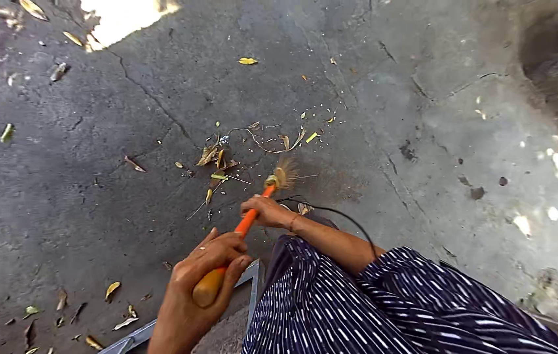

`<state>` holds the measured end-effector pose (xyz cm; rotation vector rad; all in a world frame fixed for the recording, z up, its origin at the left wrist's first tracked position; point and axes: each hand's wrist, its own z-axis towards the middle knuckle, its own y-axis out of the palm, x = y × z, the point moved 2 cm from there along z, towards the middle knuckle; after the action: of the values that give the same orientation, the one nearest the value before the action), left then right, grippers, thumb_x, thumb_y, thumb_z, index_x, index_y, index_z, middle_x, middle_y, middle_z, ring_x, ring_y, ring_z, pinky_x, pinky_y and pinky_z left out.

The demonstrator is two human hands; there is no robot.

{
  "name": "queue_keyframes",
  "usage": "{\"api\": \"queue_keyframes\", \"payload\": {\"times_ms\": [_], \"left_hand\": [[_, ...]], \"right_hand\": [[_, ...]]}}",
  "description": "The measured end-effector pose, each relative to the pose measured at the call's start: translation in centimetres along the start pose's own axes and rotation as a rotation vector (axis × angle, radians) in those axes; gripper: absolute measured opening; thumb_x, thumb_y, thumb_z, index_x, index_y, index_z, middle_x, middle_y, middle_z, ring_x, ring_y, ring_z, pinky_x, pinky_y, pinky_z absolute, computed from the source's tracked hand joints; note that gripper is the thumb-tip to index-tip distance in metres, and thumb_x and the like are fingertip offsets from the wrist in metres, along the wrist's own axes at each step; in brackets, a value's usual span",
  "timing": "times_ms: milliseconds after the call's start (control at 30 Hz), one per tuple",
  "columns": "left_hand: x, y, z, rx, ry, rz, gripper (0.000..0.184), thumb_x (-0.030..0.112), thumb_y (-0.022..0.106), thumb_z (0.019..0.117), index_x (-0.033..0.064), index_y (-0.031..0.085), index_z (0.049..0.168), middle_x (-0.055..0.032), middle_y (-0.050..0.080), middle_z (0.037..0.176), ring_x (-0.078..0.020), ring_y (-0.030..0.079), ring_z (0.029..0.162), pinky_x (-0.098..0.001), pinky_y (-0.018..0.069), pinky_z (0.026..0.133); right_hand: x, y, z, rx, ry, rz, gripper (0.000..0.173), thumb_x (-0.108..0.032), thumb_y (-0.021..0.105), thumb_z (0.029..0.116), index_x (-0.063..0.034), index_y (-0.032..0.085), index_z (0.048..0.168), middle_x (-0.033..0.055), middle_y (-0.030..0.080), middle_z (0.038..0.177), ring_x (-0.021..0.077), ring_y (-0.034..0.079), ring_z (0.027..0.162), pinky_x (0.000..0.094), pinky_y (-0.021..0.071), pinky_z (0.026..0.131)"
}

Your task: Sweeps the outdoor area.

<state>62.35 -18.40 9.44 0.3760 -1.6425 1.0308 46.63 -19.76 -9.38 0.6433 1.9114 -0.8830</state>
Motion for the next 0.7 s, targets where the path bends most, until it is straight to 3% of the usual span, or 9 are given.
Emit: {"api": "queue_keyframes", "payload": {"times_ms": [167,267,400,500,567,633,700], "left_hand": [[3.7,2.6,1.2,-0.144,0.17,0.333,0.045,0.044,0.053,0.1057,0.01,0.067,0.079,-0.005,0.076,0.09,-0.0197,0.072,0.109,-0.0492,0.0457,0.113],[6.6,-0.3,3.4,-0.203,0.263,0.196,0.04,0.039,0.058,0.1051,0.0077,0.062,0.08,-0.0059,0.076,0.094,-0.0161,0.07,0.114,-0.047,0.0359,0.121],[6.9,-3.0,8.5,-0.182,0.395,-0.07,0.029,0.036,0.06,0.1043,0.0155,0.064,0.084,0.0026,0.076,0.103,-0.0146,0.069,0.116,-0.0493,0.0388,0.121],[4.0,1.0,13.2,-0.065,0.38,-0.271,0.023,0.034,0.063,0.1029,0.0168,0.072,0.091,0.002,0.078,0.097,-0.0157,0.074,0.104,-0.0495,0.0481,0.113],[0.8,5.4,16.4,-0.06,0.305,-0.388,0.025,0.032,0.064,0.1022,0.0121,0.074,0.09,-0.0033,0.078,0.098,-0.0194,0.073,0.105,-0.0486,0.0515,0.108],[-2.3,10.8,19.1,-0.092,0.214,-0.494,0.028,0.028,0.065,0.101,0.0051,0.073,0.088,-0.0085,0.076,0.102,-0.0233,0.071,0.111,-0.0462,0.0535,0.106],[-3.9,14.8,20.7,-0.134,0.131,-0.534,0.028,0.024,0.065,0.1004,0.0011,0.07,0.085,-0.0107,0.075,0.104,-0.0239,0.069,0.115,-0.0448,0.052,0.108]], "right_hand": [[-1.5,-0.7,2.3,0.178,-0.288,0.087,0.021,-0.01,0.061,0.1005,0.0055,0.074,0.107,0.0224,0.072,0.106,0.0372,0.065,0.111,0.0524,0.043,0.105],[-4.9,-4.3,1.1,0.297,-0.332,0.008,0.019,-0.012,0.063,0.098,0.0019,0.075,0.105,0.0185,0.074,0.098,0.035,0.068,0.102,0.0539,0.0424,0.104],[-5.6,-10.7,-2.9,0.479,-0.193,-0.074,0.026,-0.011,0.071,0.0921,-0.0004,0.073,0.116,0.0176,0.075,0.1,0.0341,0.071,0.098,0.0563,0.0448,0.104],[0.5,-13.4,-5.6,0.695,-0.028,-0.107,0.024,-0.014,0.072,0.0905,-0.003,0.074,0.111,0.0152,0.076,0.1,0.0329,0.072,0.097,0.0613,0.0477,0.1],[5.8,-15.6,-6.9,0.705,0.146,-0.125,0.023,-0.012,0.071,0.0884,-0.0013,0.074,0.109,0.0177,0.075,0.103,0.0379,0.07,0.102,0.0647,0.0471,0.098],[11.2,-18.2,-8.8,0.567,0.356,-0.103,0.028,-0.005,0.069,0.0889,0.0033,0.071,0.115,0.0242,0.07,0.116,0.0443,0.062,0.118,0.0686,0.037,0.107],[15.2,-19.9,-10.1,0.366,0.508,-0.071,0.032,0.0,0.065,0.0913,0.0035,0.068,0.123,0.0263,0.064,0.129,0.0444,0.053,0.13,0.0636,0.0328,0.113]]}}
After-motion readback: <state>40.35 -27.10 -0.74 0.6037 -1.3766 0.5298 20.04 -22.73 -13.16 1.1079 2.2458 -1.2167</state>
